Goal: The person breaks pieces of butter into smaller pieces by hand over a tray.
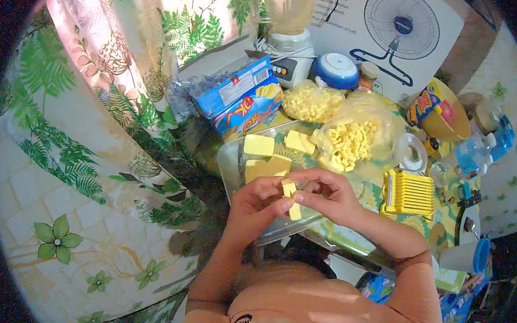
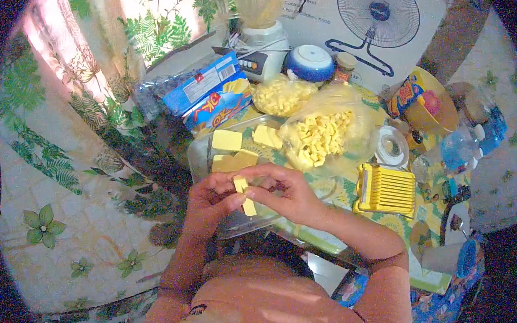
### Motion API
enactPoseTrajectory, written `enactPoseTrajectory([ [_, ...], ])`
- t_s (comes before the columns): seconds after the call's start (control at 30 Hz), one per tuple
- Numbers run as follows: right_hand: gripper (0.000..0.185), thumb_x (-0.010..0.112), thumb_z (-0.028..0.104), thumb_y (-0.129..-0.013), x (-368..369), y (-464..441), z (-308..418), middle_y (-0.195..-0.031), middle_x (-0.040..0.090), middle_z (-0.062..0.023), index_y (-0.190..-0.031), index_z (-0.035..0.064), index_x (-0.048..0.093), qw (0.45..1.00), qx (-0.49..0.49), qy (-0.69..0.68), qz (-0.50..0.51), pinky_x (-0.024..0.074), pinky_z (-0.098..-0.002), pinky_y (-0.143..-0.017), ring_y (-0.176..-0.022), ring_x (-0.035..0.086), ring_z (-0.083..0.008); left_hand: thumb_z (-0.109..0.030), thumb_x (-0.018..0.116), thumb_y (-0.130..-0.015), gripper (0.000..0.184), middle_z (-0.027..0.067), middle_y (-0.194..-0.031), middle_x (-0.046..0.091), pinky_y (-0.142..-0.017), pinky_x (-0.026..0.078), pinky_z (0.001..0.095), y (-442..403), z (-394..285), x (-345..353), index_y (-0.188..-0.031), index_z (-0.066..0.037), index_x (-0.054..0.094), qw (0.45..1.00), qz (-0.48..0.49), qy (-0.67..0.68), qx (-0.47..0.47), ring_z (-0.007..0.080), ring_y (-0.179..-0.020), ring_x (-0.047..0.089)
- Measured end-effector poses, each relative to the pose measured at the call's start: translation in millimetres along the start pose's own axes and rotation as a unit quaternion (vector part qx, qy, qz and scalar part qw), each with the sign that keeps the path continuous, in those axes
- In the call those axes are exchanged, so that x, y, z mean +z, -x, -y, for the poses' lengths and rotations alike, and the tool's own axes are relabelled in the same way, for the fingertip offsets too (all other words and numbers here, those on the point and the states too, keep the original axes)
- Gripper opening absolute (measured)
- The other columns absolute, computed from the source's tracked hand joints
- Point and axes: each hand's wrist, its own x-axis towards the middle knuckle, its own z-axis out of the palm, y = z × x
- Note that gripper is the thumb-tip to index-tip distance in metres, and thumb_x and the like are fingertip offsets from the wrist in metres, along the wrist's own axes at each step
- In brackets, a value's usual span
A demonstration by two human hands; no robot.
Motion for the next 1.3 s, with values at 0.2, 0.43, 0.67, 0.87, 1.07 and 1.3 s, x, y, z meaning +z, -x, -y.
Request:
enactPoseTrajectory([
  [0.2,0.031,0.062,0.010,-0.083,-6.8,-1.4,-0.2,-0.097,0.057,-0.0048,-0.114,0.0062,0.057,0.992,-0.064,0.106,0.023,0.0448,-0.0231,-0.067,-0.079,0.053,-0.0088,-0.006,0.064,-0.080,0.033,0.0074,-0.090,0.062,-0.065,0.052,0.0278,-0.8,-2.1,-0.1,-0.111,-0.001,0.054,1.000,0.010,0.008,-0.026,0.0130,-0.077,0.059],
  [0.43,0.036,0.064,0.009,-0.082,-2.7,-0.2,3.4,-0.098,0.057,-0.0043,-0.116,0.0051,0.054,0.999,0.009,-0.017,0.040,0.0464,-0.0252,-0.073,-0.088,0.055,-0.0094,-0.007,0.064,-0.080,0.036,0.0100,-0.096,0.063,-0.064,0.051,0.0267,0.9,-1.1,-2.7,-0.114,0.000,0.053,0.999,0.005,-0.009,-0.033,0.0134,-0.079,0.060],
  [0.67,0.041,0.063,0.001,-0.080,-5.9,0.1,3.4,-0.097,0.059,-0.0019,-0.119,0.0029,0.050,0.997,0.057,-0.013,0.045,0.0468,-0.0241,-0.073,-0.085,0.056,-0.0081,-0.006,0.062,-0.080,0.035,0.0100,-0.096,0.063,-0.064,0.051,0.0267,1.7,-4.0,-5.2,-0.114,0.001,0.054,0.999,0.004,-0.024,-0.032,0.0134,-0.080,0.060],
  [0.87,0.046,0.066,0.004,-0.079,-3.1,0.1,3.3,-0.099,0.059,-0.0027,-0.121,0.0035,0.048,0.999,0.017,-0.025,0.041,0.0479,-0.0262,-0.077,-0.085,0.057,-0.0085,-0.011,0.061,-0.082,0.040,0.0092,-0.101,0.062,-0.066,0.052,0.0261,4.2,-8.0,-0.7,-0.118,0.002,0.051,0.999,0.015,0.007,-0.044,0.0139,-0.085,0.059],
  [1.07,0.045,0.065,0.004,-0.079,-2.5,-0.2,1.9,-0.102,0.058,-0.0031,-0.121,0.0041,0.048,0.998,0.017,-0.010,0.056,0.0471,-0.0241,-0.075,-0.083,0.057,-0.0078,-0.012,0.059,-0.083,0.043,0.0086,-0.107,0.060,-0.067,0.052,0.0258,5.0,-5.9,-3.8,-0.122,0.003,0.048,0.999,0.029,0.009,-0.041,0.0128,-0.088,0.059],
  [1.3,0.040,0.053,-0.002,-0.081,-4.7,-1.4,4.8,-0.101,0.057,-0.0025,-0.120,0.0037,0.048,0.997,0.053,-0.027,0.041,0.0454,-0.0224,-0.072,-0.083,0.055,-0.0075,-0.009,0.055,-0.084,0.042,0.0097,-0.105,0.061,-0.067,0.053,0.0268,5.0,-4.9,-6.7,-0.122,0.004,0.047,0.998,0.027,0.021,-0.055,0.0147,-0.087,0.060],
])
